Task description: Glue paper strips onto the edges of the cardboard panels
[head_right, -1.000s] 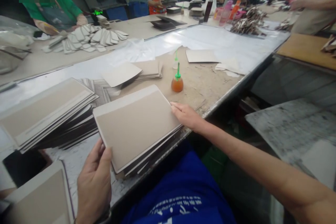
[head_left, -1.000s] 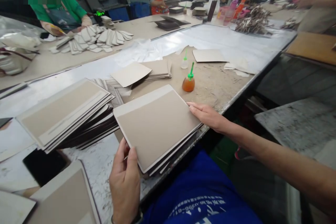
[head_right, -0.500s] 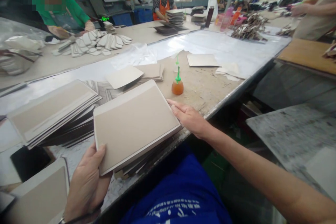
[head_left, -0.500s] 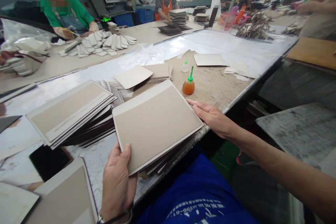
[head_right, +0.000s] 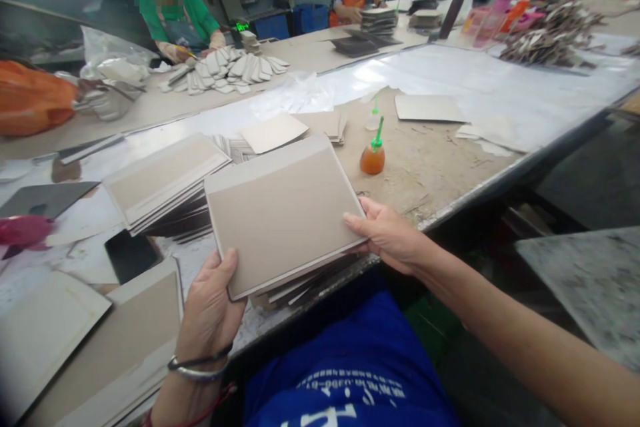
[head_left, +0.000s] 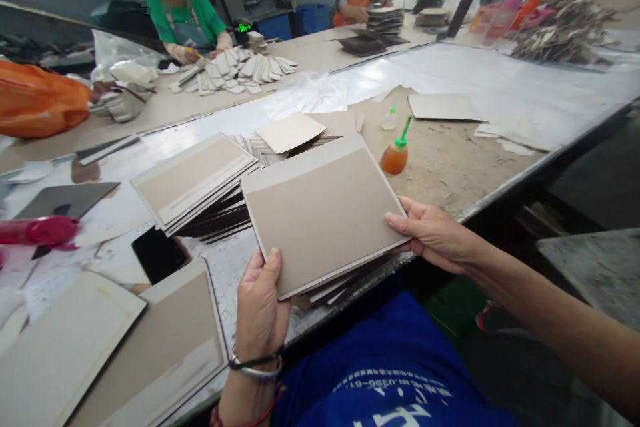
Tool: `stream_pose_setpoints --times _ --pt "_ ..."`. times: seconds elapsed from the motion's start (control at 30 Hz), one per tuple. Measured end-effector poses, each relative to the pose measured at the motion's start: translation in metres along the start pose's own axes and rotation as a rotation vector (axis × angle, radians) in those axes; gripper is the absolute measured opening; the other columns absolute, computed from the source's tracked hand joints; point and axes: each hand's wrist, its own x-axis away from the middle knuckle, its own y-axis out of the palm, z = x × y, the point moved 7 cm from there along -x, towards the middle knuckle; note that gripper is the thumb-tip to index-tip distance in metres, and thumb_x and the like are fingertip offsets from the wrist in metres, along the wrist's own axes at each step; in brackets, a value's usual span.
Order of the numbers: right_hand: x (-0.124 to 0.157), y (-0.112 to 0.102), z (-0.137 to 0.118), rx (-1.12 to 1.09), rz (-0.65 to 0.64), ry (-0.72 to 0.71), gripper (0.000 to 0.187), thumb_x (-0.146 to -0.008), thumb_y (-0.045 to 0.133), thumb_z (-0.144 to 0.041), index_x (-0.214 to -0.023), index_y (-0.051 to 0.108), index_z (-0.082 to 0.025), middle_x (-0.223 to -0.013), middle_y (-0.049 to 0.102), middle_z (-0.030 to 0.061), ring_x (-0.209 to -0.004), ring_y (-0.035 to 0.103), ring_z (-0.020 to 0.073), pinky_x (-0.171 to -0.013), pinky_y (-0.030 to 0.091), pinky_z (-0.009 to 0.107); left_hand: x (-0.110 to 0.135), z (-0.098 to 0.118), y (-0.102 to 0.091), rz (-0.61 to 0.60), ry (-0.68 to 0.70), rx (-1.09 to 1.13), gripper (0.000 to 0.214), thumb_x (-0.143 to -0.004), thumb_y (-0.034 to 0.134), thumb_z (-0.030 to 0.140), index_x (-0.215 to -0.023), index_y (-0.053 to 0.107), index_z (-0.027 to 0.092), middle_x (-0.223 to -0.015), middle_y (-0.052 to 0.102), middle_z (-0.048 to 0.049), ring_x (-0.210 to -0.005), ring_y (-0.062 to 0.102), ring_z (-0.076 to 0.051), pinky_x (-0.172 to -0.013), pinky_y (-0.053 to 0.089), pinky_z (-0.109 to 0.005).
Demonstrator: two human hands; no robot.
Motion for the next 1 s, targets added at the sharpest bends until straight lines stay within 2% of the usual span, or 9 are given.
stream_pose_setpoints --times 0.2,0.47,0.67,0.83,1.0 --pt "-0.005 0.002 0.0 0.013 0.046 -0.012 0.041 -0.077 0.061 -0.023 -0.116 0.047 -0.02 -0.112 0.061 0.0067 -0.084 0.064 0.0182 -0.067 0.056 0.028 0.001 0.006 0.003 -0.06 0.029 0.063 0.036 -0.075 0.06 0.025 -0.11 0.054 0.019 -0.095 0.068 -0.0051 -0.093 0.062 -0.017 -0.088 0.047 -0.032" --pt "-0.009 0.005 -0.002 0.029 0.046 -0.001 0.042 -0.078 0.061 -0.027 -0.117 0.046 -0.021 -0.113 0.061 0.0076 -0.09 0.063 0.0218 -0.071 0.057 0.033 -0.002 0.004 0.002 -0.039 -0.018 0.095 0.043 -0.075 0.059 0.028 -0.116 0.049 0.019 -0.099 0.067 -0.0067 -0.095 0.061 -0.018 -0.087 0.047 -0.033" --pt "-0.016 0.006 0.004 -0.033 0.001 0.033 0.051 -0.08 0.059 -0.027 -0.127 0.038 -0.023 -0.115 0.059 0.0079 -0.093 0.062 0.0225 -0.075 0.055 0.035 -0.004 0.004 0.002 0.01 -0.056 0.125 0.046 -0.075 0.06 0.028 -0.119 0.046 0.018 -0.099 0.067 -0.0076 -0.093 0.062 -0.019 -0.088 0.047 -0.034" --pt "-0.017 0.01 0.002 -0.065 -0.01 0.009 0.05 -0.082 0.057 -0.026 -0.128 0.036 -0.024 -0.114 0.06 0.0066 -0.092 0.062 0.0201 -0.076 0.055 0.033 -0.008 -0.001 -0.003 0.038 -0.105 0.12 0.048 -0.075 0.061 0.028 -0.12 0.046 0.02 -0.098 0.068 -0.0063 -0.091 0.063 -0.018 -0.086 0.048 -0.032" --pt "-0.016 0.015 -0.001 -0.092 -0.02 -0.027 0.048 -0.081 0.057 -0.026 -0.125 0.039 -0.022 -0.107 0.063 0.0062 -0.086 0.064 0.0195 -0.074 0.054 0.036 -0.014 -0.008 -0.016 0.132 -0.181 0.049 0.045 -0.077 0.056 0.023 -0.121 0.045 0.022 -0.081 0.071 -0.0004 -0.076 0.066 -0.016 -0.08 0.051 -0.029"
